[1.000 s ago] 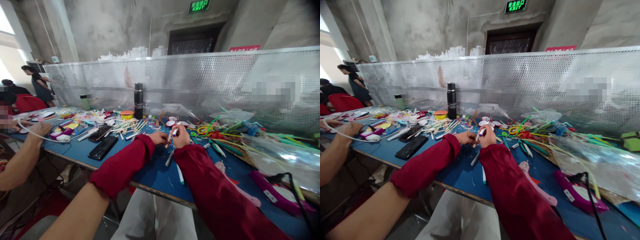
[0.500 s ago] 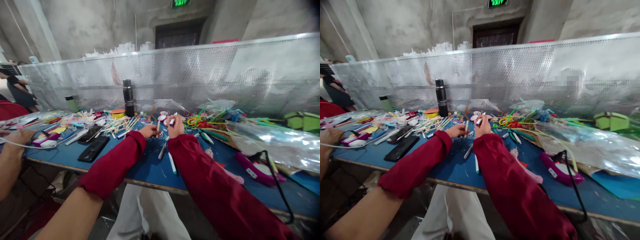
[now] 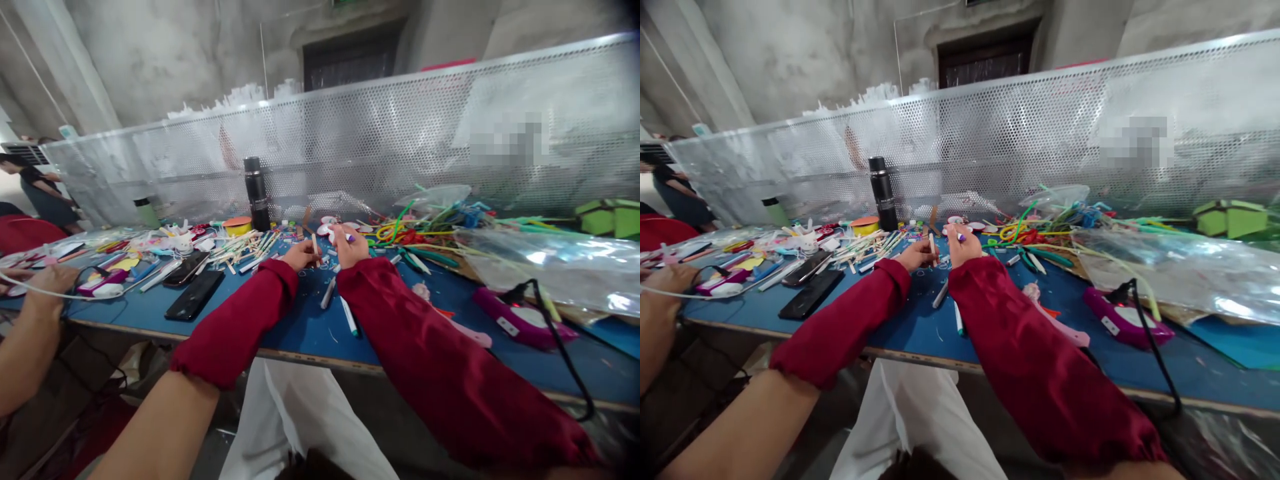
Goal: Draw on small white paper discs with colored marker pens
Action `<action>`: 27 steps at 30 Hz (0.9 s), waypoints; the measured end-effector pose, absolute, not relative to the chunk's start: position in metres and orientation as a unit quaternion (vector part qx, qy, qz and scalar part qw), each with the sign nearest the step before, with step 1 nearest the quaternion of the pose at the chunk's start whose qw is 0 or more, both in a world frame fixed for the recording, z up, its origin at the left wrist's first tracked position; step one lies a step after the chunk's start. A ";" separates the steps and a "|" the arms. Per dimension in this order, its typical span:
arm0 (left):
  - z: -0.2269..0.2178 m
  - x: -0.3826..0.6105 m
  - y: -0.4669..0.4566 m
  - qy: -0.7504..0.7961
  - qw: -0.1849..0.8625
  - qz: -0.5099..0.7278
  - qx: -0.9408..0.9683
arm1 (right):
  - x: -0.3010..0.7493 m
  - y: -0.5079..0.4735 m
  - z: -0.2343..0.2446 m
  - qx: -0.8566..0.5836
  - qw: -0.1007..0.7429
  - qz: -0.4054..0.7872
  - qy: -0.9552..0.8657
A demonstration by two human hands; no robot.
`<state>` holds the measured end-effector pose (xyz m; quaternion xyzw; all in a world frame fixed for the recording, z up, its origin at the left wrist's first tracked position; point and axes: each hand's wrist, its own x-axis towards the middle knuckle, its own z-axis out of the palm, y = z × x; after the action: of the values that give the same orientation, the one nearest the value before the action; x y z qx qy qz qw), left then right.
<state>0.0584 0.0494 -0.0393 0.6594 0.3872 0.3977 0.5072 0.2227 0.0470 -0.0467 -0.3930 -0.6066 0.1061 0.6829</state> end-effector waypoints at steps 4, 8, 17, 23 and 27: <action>-0.041 0.059 0.049 0.387 0.511 0.388 0.663 | 0.224 0.053 -0.049 -0.423 0.708 0.113 -0.554; -0.039 0.060 0.049 0.401 0.500 0.385 0.664 | 0.225 0.054 -0.049 -0.441 0.701 0.092 -0.552; -0.034 0.076 0.040 0.393 0.482 0.474 0.623 | 0.224 0.044 -0.040 -0.435 0.682 0.042 -0.586; -0.041 0.088 0.039 0.390 0.451 0.498 0.630 | 0.223 0.048 -0.043 -0.455 0.689 0.003 -0.565; -0.039 0.090 0.031 0.381 0.432 0.515 0.635 | 0.221 0.039 -0.037 -0.433 0.706 0.053 -0.558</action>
<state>0.0905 0.0311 -0.0395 0.6349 0.3810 0.5148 0.4322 0.2206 0.0390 -0.0375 -0.4330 -0.5579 0.0530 0.7060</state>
